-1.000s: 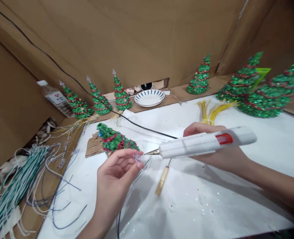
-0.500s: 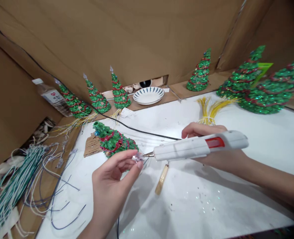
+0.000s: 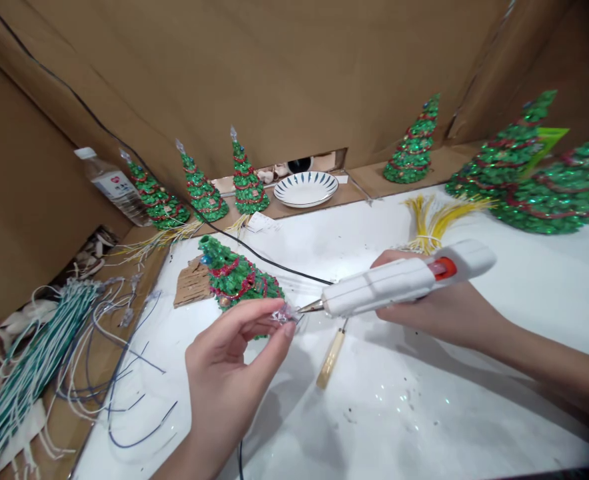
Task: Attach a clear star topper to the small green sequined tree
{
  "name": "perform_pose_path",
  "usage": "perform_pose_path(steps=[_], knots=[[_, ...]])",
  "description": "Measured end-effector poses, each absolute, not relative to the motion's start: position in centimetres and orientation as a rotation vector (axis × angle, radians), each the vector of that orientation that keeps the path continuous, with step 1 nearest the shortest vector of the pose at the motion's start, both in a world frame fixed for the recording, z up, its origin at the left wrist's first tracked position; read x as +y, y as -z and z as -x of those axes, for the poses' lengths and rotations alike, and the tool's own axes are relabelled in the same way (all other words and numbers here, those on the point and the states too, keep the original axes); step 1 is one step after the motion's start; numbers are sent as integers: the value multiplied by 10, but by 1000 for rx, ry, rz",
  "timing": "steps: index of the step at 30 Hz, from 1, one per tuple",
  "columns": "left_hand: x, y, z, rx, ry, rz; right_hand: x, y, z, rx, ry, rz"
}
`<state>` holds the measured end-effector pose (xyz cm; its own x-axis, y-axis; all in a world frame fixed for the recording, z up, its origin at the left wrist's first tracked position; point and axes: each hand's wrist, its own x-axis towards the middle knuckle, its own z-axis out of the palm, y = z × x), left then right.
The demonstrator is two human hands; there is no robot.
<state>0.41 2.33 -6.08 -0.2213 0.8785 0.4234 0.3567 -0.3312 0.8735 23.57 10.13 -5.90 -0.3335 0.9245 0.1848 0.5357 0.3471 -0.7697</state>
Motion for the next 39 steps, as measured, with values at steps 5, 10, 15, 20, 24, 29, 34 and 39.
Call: perform_pose_path(steps=[5, 10, 15, 20, 24, 29, 34, 39], knots=[[22, 61, -4, 1449, -1582, -1626, 101, 60, -235, -1999, -817, 1263], [22, 60, -4, 1443, -1583, -1634, 99, 60, -235, -1941, -893, 1272], [22, 60, -4, 1428, -1586, -1634, 97, 59, -235, -1922, -924, 1298], [23, 60, -4, 1415, -1585, -1623, 98, 59, -234, -1904, -929, 1305], [23, 60, -4, 1414, -1586, -1620, 99, 58, -234, -1906, -930, 1274], [22, 61, -3, 1417, -1595, -1624, 99, 58, -234, -1940, -880, 1268], [22, 62, -3, 1424, -1604, -1631, 99, 59, -237, -1958, -873, 1286], [22, 61, -2, 1407, -1614, -1650, 100, 59, -239, -1973, -870, 1285]])
